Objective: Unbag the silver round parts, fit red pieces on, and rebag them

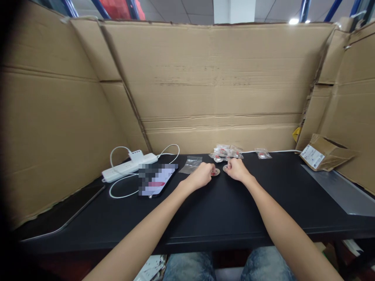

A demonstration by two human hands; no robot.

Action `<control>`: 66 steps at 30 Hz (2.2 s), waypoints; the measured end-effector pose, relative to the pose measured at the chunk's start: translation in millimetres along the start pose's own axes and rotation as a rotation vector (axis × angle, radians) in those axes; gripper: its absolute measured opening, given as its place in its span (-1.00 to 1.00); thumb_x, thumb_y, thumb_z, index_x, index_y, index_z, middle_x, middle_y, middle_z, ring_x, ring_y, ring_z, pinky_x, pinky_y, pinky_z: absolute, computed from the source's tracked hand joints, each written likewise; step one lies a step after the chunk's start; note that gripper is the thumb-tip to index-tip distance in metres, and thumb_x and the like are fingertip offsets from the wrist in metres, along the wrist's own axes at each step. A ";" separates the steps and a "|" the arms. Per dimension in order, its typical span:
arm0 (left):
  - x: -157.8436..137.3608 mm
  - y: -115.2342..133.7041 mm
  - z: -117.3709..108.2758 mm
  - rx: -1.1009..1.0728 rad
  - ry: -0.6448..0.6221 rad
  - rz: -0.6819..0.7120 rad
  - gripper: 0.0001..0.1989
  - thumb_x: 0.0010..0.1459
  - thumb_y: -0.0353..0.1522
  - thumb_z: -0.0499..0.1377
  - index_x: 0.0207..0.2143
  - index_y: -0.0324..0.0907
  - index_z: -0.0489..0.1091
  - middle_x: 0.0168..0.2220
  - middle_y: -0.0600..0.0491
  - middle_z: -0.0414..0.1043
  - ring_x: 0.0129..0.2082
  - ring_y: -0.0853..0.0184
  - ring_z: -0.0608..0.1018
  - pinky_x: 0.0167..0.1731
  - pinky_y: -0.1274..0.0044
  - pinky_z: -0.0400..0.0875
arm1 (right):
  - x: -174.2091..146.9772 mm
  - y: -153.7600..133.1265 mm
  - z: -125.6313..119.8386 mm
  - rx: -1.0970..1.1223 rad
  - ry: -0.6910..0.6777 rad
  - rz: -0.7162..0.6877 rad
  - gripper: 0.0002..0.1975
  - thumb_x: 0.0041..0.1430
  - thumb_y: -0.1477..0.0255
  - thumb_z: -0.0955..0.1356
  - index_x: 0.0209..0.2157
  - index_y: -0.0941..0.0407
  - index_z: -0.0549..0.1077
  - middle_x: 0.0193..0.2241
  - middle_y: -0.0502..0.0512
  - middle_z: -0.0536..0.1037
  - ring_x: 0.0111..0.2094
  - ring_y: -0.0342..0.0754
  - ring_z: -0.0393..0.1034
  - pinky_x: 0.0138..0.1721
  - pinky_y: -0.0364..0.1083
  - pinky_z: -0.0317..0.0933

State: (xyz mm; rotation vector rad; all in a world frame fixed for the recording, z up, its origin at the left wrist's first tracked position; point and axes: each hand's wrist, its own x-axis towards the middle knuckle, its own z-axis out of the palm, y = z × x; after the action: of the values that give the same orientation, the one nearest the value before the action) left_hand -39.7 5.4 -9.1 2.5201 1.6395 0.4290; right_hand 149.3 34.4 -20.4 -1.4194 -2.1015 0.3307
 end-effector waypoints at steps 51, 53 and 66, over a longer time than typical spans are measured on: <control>7.5 0.4 -9.9 -1.431 0.133 -0.179 -0.77 -0.08 -0.34 0.36 -0.40 -0.29 0.42 -0.48 0.00 0.50 -0.49 0.39 0.55 -0.38 0.52 0.46 | -7.4 -27.8 -2.2 0.428 0.133 -0.372 -0.86 0.17 0.41 0.34 -0.22 0.11 0.47 -0.39 0.06 0.59 -0.35 -0.07 0.51 -0.26 -0.09 0.36; 7.8 1.2 -11.0 -1.403 0.149 -0.179 -0.77 -0.07 -0.32 0.35 -0.40 -0.29 0.43 -0.47 0.00 0.50 -0.50 0.40 0.54 -0.44 0.55 0.44 | -8.6 -30.4 -4.6 0.407 0.147 -0.367 -0.88 0.18 0.41 0.34 -0.24 0.11 0.49 -0.40 0.06 0.61 -0.36 -0.07 0.51 -0.27 -0.10 0.35; 10.0 -0.7 -5.5 -1.280 0.283 -0.033 -0.77 -0.06 -0.34 0.34 -0.37 -0.27 0.41 -0.54 0.09 0.44 -0.60 0.48 0.44 -0.51 0.60 0.34 | -8.6 -32.5 -6.7 0.464 0.206 -0.333 -0.82 0.15 0.37 0.36 -0.22 0.13 0.52 -0.34 0.10 0.62 -0.35 -0.06 0.52 -0.28 -0.11 0.36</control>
State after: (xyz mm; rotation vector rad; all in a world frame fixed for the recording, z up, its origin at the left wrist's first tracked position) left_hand -38.0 14.4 -2.2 1.4703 0.8910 1.3280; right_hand 130.6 12.7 -1.4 -0.7868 -1.8912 0.4767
